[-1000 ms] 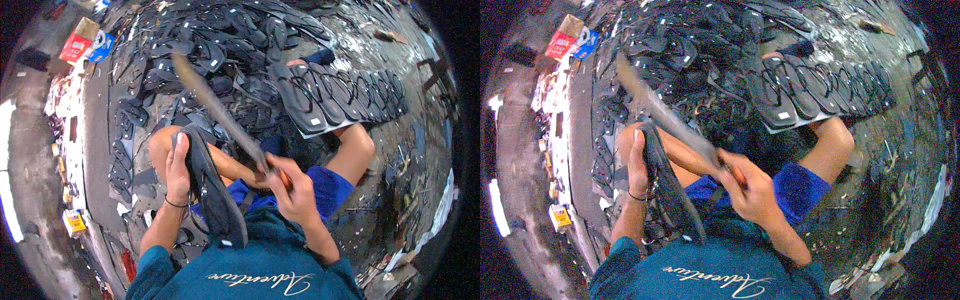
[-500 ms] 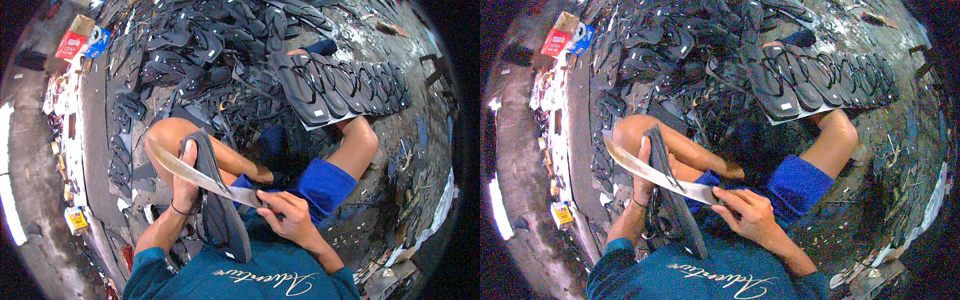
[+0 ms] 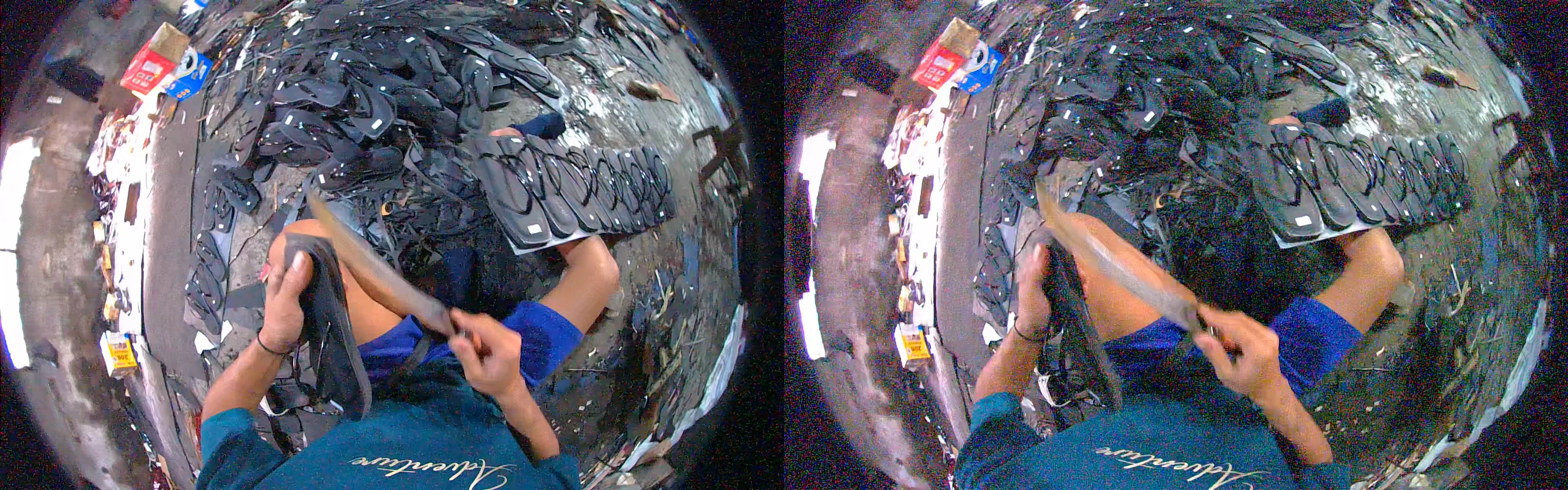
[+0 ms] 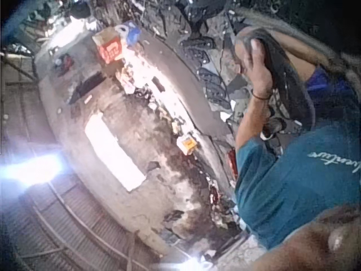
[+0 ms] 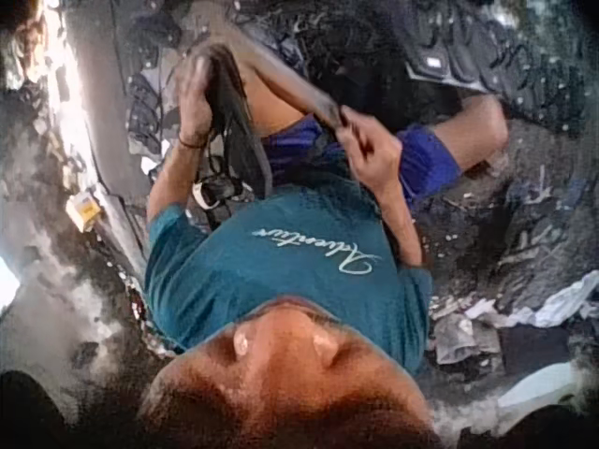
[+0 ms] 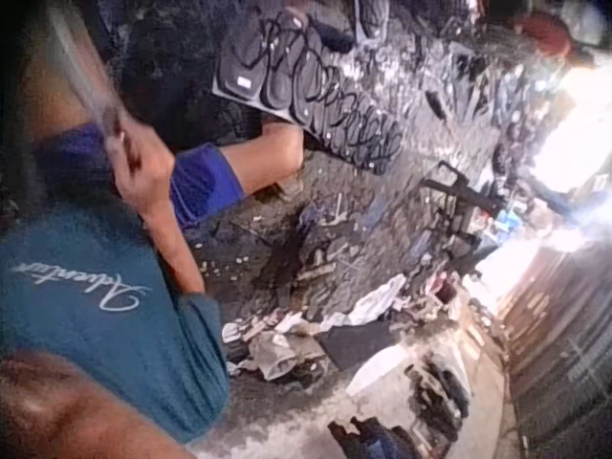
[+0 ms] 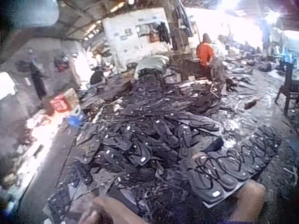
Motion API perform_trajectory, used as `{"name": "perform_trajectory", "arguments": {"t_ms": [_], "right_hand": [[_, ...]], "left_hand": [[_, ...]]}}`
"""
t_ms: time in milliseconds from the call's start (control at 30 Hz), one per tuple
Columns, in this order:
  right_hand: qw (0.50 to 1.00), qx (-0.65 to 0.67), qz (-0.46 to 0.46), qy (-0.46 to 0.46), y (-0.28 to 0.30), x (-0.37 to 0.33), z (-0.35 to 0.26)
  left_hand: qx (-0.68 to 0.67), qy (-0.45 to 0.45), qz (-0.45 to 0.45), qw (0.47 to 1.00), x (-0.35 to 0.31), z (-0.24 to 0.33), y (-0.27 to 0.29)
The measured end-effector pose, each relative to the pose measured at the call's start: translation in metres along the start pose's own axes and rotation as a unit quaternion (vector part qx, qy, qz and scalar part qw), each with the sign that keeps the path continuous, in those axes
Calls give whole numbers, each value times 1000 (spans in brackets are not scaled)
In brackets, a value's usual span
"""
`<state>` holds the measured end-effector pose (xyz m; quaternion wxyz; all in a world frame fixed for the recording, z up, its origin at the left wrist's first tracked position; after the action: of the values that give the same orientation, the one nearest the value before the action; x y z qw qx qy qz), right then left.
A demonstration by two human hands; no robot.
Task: The person sits on the floor and uses a curved knife to trim excess rubber from the edges of black flip-flops. They handle the flip-flops one at a time, scraping the sole and sides, then place the trimmed items into a growing stack.
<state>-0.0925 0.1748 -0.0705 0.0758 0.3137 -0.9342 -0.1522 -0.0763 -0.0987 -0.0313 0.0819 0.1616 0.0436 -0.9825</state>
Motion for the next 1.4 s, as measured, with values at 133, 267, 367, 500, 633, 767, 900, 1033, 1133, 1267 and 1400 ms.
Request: {"name": "perform_trajectory", "arguments": {"t_ms": [133,267,367,500,633,767,900,1033,1133,1267,1400], "right_hand": [[997,-13,-70,-9,-24,-42,12],[994,-95,-56,-6,-12,-39,6],[990,-132,-58,-3,5,-22,-20],[981,-90,-162,-49,33,1,-47],[974,-104,-194,-58,48,16,-62],[968,-69,-232,-64,53,34,-74],[968,-28,-247,-21,49,50,-80],[936,-51,-347,-28,44,67,-79],[923,77,-375,-45,39,70,-74],[916,294,-272,-25,30,54,-44],[905,376,-195,-38,9,33,-20]], "left_hand": [[-63,31,-71,995,-13,-32,-2],[-29,1,-86,996,-28,-30,-13],[-31,3,-109,994,-32,-33,-20],[-83,44,-195,976,-35,-33,-32],[-39,60,-217,973,-34,-29,-43],[-24,49,-277,959,-32,-25,-60],[11,48,-303,952,-33,-17,-74],[47,32,-311,949,-34,-11,-82],[119,10,-366,923,-27,16,-88],[437,-127,-294,841,14,97,-91],[95,-42,-462,881,-64,11,-66]]}}
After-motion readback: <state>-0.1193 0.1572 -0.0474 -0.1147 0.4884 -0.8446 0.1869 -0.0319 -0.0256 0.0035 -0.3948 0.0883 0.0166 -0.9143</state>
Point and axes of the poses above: each hand's wrist, its own x-axis towards the middle knuckle, its own y-axis out of the back of the hand, z = x × y, the point moved 6 cm from there along x, towards the middle knuckle, and after that the axes turned 15 degrees about -z, right-handed, at the moved point
